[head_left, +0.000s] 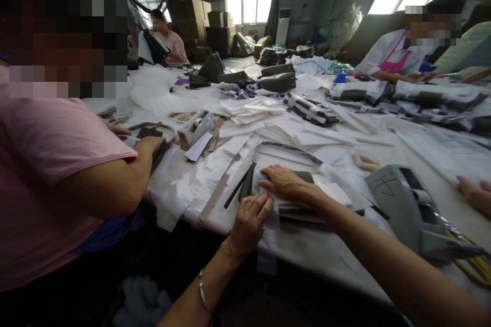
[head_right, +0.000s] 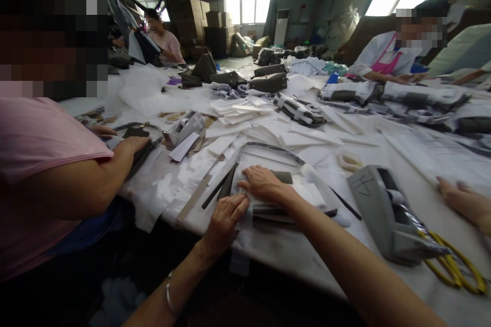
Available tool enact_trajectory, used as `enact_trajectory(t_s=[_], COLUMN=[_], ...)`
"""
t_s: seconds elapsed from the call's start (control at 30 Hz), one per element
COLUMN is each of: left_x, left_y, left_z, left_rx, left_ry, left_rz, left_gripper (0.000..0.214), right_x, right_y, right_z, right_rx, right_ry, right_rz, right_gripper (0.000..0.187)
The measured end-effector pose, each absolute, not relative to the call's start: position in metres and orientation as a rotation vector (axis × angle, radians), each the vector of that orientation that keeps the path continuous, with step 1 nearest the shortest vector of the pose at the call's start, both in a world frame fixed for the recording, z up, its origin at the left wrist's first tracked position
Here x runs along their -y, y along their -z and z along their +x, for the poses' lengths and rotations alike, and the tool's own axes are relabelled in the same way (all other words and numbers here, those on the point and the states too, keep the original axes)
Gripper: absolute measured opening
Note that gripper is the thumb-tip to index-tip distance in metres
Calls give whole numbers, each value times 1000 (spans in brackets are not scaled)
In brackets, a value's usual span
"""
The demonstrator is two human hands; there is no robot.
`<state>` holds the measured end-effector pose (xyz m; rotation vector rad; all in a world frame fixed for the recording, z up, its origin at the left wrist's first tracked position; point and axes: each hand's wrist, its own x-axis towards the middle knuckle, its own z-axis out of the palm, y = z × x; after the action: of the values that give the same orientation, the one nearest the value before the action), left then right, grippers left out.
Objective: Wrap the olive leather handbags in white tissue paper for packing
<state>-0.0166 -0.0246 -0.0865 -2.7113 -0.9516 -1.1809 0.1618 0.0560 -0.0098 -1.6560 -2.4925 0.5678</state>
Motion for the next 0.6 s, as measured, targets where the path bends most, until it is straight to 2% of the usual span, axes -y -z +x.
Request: enact_trajectory(t_s=[0.27,0.6], left_x=[25,22], left_y=[88,90], left_z=[-16,-15], left_rx=[965,931], left_ry=[1239,1205], left_rz=[-2608,-2696], left_gripper=[49,46], right_x=[-95,-97], right_y=[19,25], right_z=[166,203], right_rx=[2321,2088], right_ry=[-865,-897], right_rz=[-1653,-1742], right_gripper=[27,21])
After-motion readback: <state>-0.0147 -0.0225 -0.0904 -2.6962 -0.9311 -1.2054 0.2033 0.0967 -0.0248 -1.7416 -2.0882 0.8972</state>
